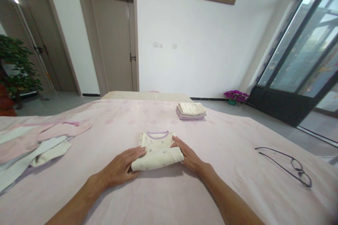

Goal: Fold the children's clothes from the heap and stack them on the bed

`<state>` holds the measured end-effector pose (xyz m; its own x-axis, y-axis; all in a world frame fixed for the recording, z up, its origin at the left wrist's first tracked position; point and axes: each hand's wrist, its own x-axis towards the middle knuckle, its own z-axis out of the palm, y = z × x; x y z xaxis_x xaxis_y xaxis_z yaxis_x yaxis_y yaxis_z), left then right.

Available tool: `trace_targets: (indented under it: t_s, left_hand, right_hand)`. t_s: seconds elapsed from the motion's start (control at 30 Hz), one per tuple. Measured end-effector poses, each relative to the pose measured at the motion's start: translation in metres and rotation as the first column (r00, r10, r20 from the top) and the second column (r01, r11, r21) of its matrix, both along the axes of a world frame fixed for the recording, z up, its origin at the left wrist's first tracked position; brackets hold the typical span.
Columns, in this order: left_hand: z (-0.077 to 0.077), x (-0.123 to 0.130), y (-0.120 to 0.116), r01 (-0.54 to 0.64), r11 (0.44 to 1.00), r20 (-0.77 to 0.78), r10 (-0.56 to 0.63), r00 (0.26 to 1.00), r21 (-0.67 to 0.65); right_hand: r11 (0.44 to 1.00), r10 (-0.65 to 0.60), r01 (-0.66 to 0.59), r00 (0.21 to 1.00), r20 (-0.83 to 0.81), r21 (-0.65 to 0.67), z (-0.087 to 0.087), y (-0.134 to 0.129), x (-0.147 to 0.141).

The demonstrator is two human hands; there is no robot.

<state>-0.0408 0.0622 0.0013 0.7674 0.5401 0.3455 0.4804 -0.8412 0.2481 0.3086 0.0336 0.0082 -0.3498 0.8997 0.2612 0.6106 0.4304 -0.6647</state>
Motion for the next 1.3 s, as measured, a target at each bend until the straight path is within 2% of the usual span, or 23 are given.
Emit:
trace_targets:
  t_s: [0.1,0.23,0.5,0.67,0.83,0.93,1.03,1.13,1.2,1.3]
  left_hand:
    - [0.000,-0.002,-0.002,-0.003,1.000,0.005,0.004,1.000,-0.015]
    - [-0.001,-0.002,-0.002,0.004,1.000,0.020,-0.003,1.000,-0.029]
    - [-0.002,0.001,0.003,0.020,1.000,-0.001,-0.020,1.000,-0.023]
    - [-0.003,0.002,0.004,0.006,1.000,0.015,-0.006,1.000,-0.020]
    - [-0.003,0.003,0.005,0.006,1.000,0.053,-0.005,0.999,-0.026]
    - [-0.002,0.004,0.006,-0.006,0.999,0.089,0.010,0.996,-0.048]
    - [-0.003,0.005,0.007,-0.030,0.995,0.131,0.042,0.991,-0.095]
    - [-0.003,0.006,0.008,-0.059,0.984,0.158,0.086,0.984,-0.167]
    - [-0.002,0.008,0.008,-0.086,0.971,0.172,0.126,0.977,-0.222]
    - [0.002,0.014,0.009,-0.198,0.921,0.173,0.267,0.948,-0.336]
  right_hand:
    - [0.999,0.054,-0.054,0.999,0.008,-0.008,0.004,0.010,0.001]
    - [0.991,0.110,-0.116,0.990,0.086,0.063,0.000,0.020,0.005]
    - [0.982,0.089,-0.107,0.989,0.118,0.153,-0.006,0.038,0.008]
    - [0.986,0.066,-0.081,0.992,0.104,0.144,-0.005,0.043,0.006]
    - [0.990,0.042,-0.066,0.982,0.186,0.125,-0.006,0.043,0.007]
    - [0.986,0.027,-0.060,0.978,0.205,0.156,-0.008,0.044,0.008]
    - [0.967,0.024,-0.067,0.984,0.177,0.244,-0.012,0.045,0.011]
    - [0.948,0.076,-0.100,0.993,0.090,0.301,-0.017,0.046,0.013]
    - [0.959,0.098,-0.100,0.995,0.021,0.267,-0.019,0.044,0.014]
    - [0.986,0.043,-0.035,0.998,-0.048,0.165,-0.017,0.041,0.013]
